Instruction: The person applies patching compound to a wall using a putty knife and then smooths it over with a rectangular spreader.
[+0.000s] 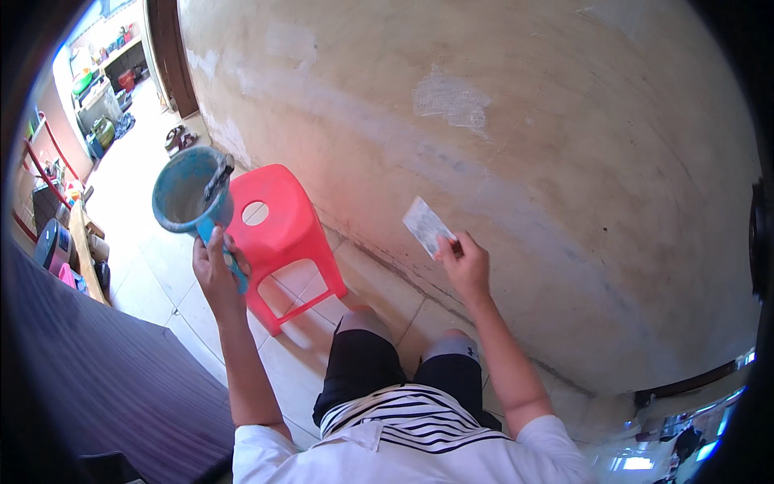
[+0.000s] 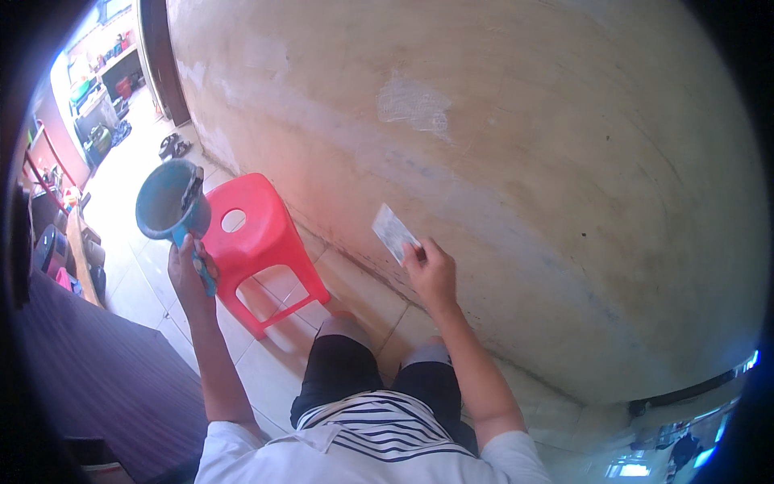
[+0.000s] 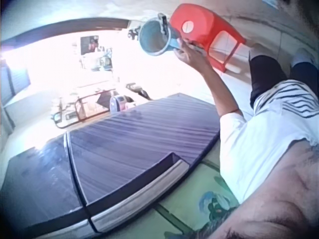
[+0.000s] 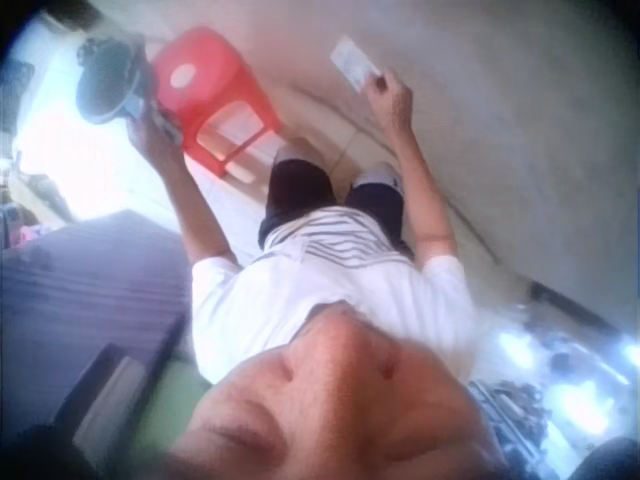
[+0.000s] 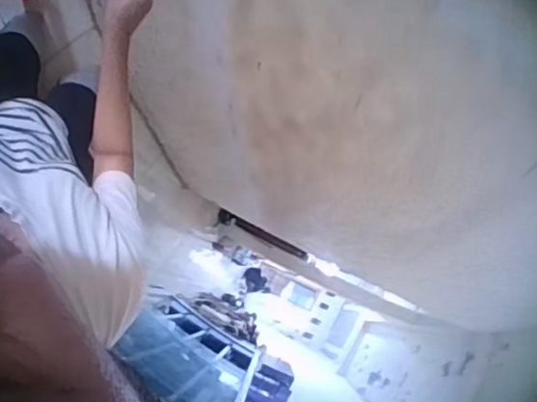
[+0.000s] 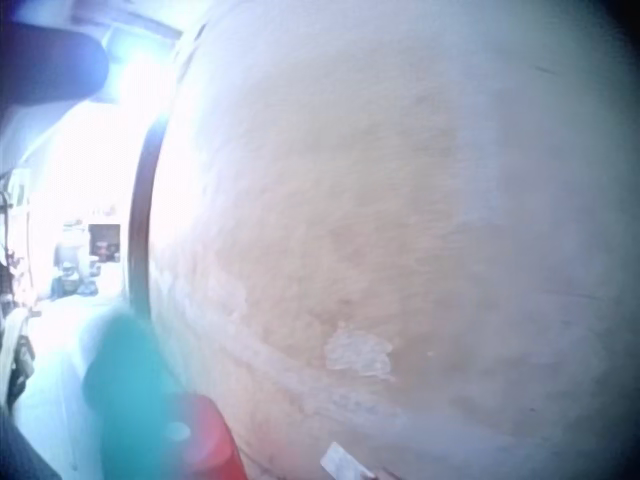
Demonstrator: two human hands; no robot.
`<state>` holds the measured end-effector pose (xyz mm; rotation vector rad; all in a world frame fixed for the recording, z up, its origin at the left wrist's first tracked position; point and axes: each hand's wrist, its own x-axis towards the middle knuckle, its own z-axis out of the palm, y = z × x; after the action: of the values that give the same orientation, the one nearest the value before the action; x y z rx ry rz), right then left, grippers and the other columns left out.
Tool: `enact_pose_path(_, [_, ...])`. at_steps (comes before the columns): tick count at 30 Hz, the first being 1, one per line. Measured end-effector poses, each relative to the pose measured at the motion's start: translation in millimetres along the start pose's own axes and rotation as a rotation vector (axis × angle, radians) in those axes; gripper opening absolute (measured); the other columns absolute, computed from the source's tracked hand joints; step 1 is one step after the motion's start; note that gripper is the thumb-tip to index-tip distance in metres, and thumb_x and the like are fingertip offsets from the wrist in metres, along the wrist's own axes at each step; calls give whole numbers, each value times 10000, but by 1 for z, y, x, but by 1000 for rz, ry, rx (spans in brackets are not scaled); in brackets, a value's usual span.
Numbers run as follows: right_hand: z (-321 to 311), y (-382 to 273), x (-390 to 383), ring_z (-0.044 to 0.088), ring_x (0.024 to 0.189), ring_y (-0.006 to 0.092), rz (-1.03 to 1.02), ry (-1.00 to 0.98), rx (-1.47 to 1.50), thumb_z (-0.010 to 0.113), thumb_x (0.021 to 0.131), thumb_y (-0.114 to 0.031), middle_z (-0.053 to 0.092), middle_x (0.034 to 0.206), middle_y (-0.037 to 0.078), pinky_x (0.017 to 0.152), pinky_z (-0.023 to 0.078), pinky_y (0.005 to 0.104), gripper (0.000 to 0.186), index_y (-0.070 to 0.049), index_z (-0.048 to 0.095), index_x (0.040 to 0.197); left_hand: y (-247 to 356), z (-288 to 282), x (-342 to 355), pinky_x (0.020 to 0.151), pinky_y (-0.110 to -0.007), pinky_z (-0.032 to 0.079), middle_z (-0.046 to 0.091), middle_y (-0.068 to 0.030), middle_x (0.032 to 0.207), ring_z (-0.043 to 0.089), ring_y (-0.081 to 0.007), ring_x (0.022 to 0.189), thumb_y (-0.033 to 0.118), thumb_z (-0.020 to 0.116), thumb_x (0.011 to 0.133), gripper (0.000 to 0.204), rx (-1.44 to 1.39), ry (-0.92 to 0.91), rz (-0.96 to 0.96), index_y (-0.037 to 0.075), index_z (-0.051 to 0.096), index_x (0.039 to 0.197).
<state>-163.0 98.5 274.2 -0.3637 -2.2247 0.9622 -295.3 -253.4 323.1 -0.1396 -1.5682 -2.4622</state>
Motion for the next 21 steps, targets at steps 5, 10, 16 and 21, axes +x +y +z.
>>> enact_pose_path(5, [65,-23,60,658,642,325,-275,89,-146,673,908,-238,651,703,149,570,506,396,250,-19,594,817,9,-12,-29,366,-216,377,504,0,723,480,-72,437,262,570,989,238,65,70,25,47,501,1060])
enact_pose_path(10, [64,-62,80,640,709,367,-269,57,20,616,930,-239,646,760,160,621,491,461,237,-39,573,810,33,-26,-66,354,-209,377,497,4,714,478,-69,430,267,574,985,268,88,137,-8,30,509,1091])
enact_pose_path(16, [18,-58,106,631,625,358,-279,128,-31,615,936,-260,631,689,144,580,492,449,277,-35,558,784,25,-34,-46,342,-222,377,496,-3,677,477,-79,413,284,588,978,248,125,192,54,100,448,887])
enact_pose_path(21, [11,-83,151,639,618,356,-390,219,-161,615,939,-256,638,677,140,559,502,438,269,-44,550,786,-10,-16,6,348,-224,361,484,-7,631,479,-89,425,280,593,973,247,44,198,65,106,452,870])
